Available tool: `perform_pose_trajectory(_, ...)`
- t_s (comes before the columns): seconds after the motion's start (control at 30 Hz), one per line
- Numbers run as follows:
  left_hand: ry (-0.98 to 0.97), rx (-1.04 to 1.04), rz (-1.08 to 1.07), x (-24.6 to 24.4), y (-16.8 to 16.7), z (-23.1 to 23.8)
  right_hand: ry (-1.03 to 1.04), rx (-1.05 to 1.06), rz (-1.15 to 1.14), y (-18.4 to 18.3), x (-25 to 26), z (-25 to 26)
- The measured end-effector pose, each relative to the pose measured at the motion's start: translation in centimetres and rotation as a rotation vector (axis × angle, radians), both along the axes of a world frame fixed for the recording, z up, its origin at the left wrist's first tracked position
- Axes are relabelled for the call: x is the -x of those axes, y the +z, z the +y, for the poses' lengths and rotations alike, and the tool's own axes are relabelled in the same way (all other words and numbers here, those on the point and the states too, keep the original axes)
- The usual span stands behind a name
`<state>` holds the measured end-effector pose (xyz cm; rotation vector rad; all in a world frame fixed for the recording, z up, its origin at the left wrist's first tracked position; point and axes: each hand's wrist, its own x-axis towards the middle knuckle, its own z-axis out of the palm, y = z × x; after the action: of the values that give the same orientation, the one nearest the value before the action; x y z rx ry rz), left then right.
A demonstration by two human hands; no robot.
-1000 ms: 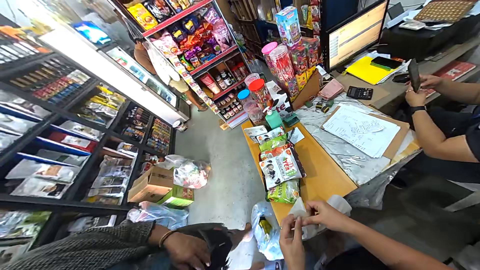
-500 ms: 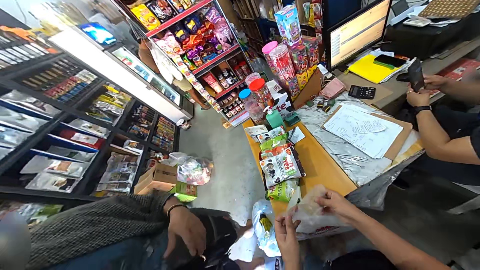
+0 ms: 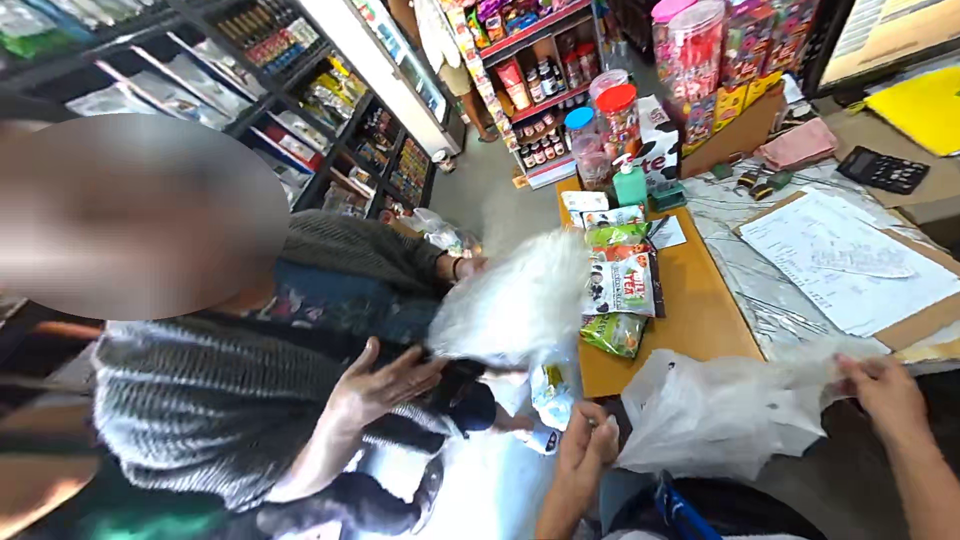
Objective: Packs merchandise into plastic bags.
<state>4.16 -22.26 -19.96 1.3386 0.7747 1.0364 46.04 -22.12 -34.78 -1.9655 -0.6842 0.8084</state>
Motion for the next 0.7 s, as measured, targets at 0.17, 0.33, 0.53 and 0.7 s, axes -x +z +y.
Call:
perform_pose_trajectory(0.17, -0.004, -0.124, -0.096, -1.7, 2.2, 0.8, 0.215, 0.021, -0.278, 3.8, -0.1, 1.2)
perform_pose_trajectory(0.33, -0.026, -0.221, -0.054, -4.0, 2.2, 1.7, 0.656, -0.369, -0.212, 12.7, 6.6, 3.2)
perform_pose_trajectory(0.53, -0.06, -0.216, -0.102, -4.8, 2.7, 0.5, 1.217, -0.33, -0.16, 11.4, 16.3, 4.3)
perform_pose_trajectory(0.7, 0.009, -0.239, -0.061, -2.3, 2.6, 0.0, 1.408, -0.071, -0.038, 9.2, 17.7, 4.9)
